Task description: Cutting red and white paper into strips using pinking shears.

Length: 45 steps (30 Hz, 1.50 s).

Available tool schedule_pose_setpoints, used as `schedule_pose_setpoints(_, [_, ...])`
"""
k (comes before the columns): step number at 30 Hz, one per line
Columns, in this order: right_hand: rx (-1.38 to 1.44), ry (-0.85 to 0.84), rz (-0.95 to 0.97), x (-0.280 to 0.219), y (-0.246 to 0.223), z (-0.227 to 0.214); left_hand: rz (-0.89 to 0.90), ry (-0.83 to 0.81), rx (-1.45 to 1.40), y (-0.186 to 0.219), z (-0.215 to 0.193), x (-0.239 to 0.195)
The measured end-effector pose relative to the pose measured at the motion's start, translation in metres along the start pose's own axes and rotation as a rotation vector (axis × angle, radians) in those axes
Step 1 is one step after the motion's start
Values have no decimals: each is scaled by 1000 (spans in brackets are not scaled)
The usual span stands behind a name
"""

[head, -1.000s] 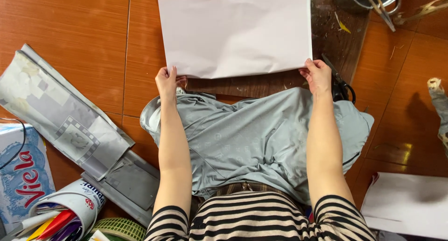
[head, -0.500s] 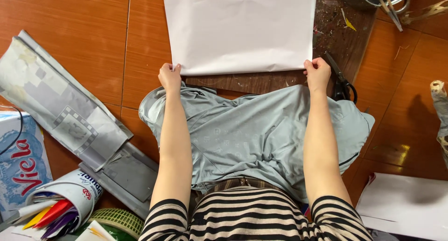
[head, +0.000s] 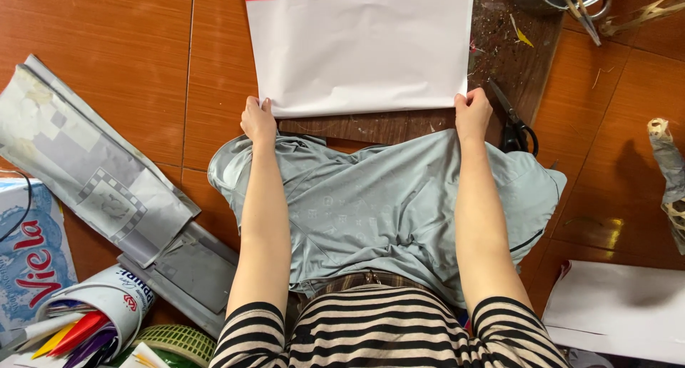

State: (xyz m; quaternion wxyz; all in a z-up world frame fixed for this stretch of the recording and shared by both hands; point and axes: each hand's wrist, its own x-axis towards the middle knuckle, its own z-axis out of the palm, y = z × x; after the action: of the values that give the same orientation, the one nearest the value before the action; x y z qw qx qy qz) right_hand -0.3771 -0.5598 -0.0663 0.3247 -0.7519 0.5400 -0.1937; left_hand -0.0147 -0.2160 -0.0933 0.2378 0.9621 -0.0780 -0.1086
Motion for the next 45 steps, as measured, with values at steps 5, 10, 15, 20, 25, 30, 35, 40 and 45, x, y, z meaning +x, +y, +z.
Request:
schedule_pose_setpoints(5, [-2, 18, 11, 0, -1, 5, 10, -37, 153, 19, -7, -6])
schedule_pose_setpoints(10, [-9, 20, -6, 0, 3, 9, 470, -2, 536, 57, -3, -33])
schedule_pose_setpoints(15, [-32, 11, -10, -1, 0, 5, 805, -299, 482, 129, 20, -81])
schedule_pose_setpoints(20, [-34, 23, -85, 5, 16, 12, 743, -281, 374, 120, 51, -95])
schedule_pose_setpoints(25, [-42, 26, -67, 6, 17, 12, 810, -148, 300, 110, 62, -96])
schedule_pose_setpoints(30, [-49, 57, -208, 8, 37, 18, 801, -88, 278, 109, 65, -99])
schedule_pose_setpoints(35, [-79, 28, -187, 12, 35, 22, 693, -76, 248, 108, 66, -87])
schedule_pose_setpoints(40, [-139, 30, -138, 10, 35, 16, 680, -463, 244, 111, 71, -73])
schedule_pose_setpoints(45, [-313, 137, -497, -31, -49, 34, 660, -490, 257, 112, 70, -74])
